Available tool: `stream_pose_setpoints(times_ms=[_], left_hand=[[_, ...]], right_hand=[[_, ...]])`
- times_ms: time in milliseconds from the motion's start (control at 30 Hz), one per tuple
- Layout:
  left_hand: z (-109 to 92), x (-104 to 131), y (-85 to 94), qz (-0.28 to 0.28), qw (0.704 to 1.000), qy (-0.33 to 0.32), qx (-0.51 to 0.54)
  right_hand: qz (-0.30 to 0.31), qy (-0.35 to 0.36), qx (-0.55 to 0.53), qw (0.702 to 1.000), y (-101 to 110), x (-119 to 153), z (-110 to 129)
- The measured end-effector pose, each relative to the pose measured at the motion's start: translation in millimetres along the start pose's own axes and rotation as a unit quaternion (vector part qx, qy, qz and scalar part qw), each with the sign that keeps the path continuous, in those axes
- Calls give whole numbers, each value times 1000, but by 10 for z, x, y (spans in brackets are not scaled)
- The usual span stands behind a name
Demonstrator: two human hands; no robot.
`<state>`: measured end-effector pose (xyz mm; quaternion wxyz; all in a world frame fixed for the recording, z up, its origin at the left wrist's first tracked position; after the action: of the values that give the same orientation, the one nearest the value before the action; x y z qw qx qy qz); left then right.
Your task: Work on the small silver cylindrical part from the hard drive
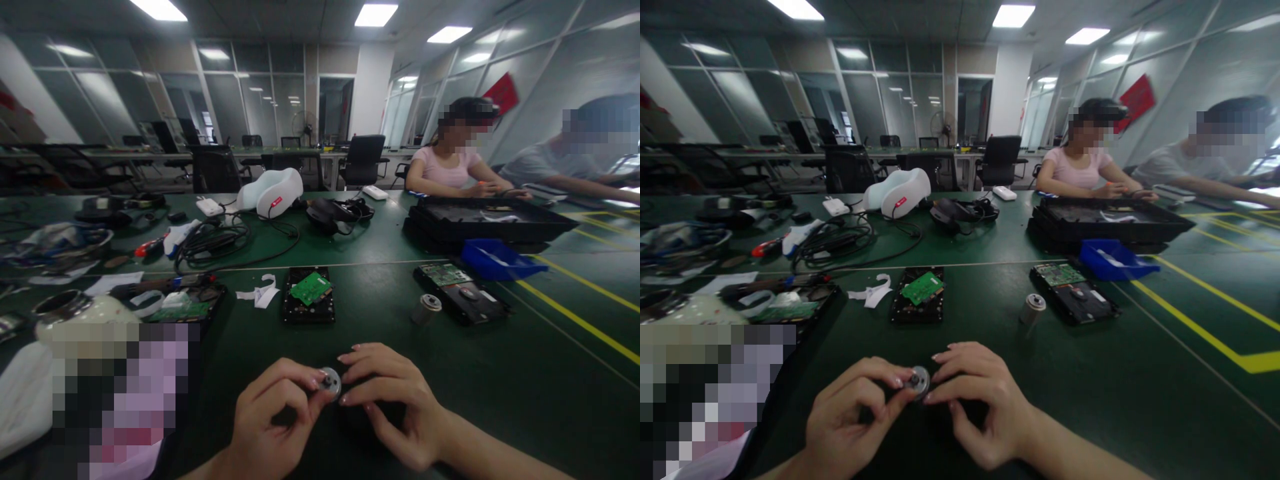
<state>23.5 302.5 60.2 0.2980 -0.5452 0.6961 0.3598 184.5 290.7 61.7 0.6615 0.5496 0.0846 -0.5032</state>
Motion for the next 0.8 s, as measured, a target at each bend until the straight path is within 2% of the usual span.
stream_pose_setpoints(times_ms=[233,633,800], left_hand=[[6,9,-6,3,1000,-1,6],[4,16,18,-12,999,12,-33],[17,27,12,-6,1000,16,-19]], right_hand=[[24,18,-9,1000,-18,-5,23],[21,20,-11,1000,-13,-17,19],[9,21,-16,1000,8,-43,37]])
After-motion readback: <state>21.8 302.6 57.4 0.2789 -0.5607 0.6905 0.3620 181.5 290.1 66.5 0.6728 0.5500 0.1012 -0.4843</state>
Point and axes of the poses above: each hand's wrist, its own x-axis away from the middle knuckle, its own y-axis out of the back of the hand, z = x × y, the point moved 7 cm from there along -x, towards the middle knuckle, and after that the axes turned 7 degrees about x, right-handed, at the moved point
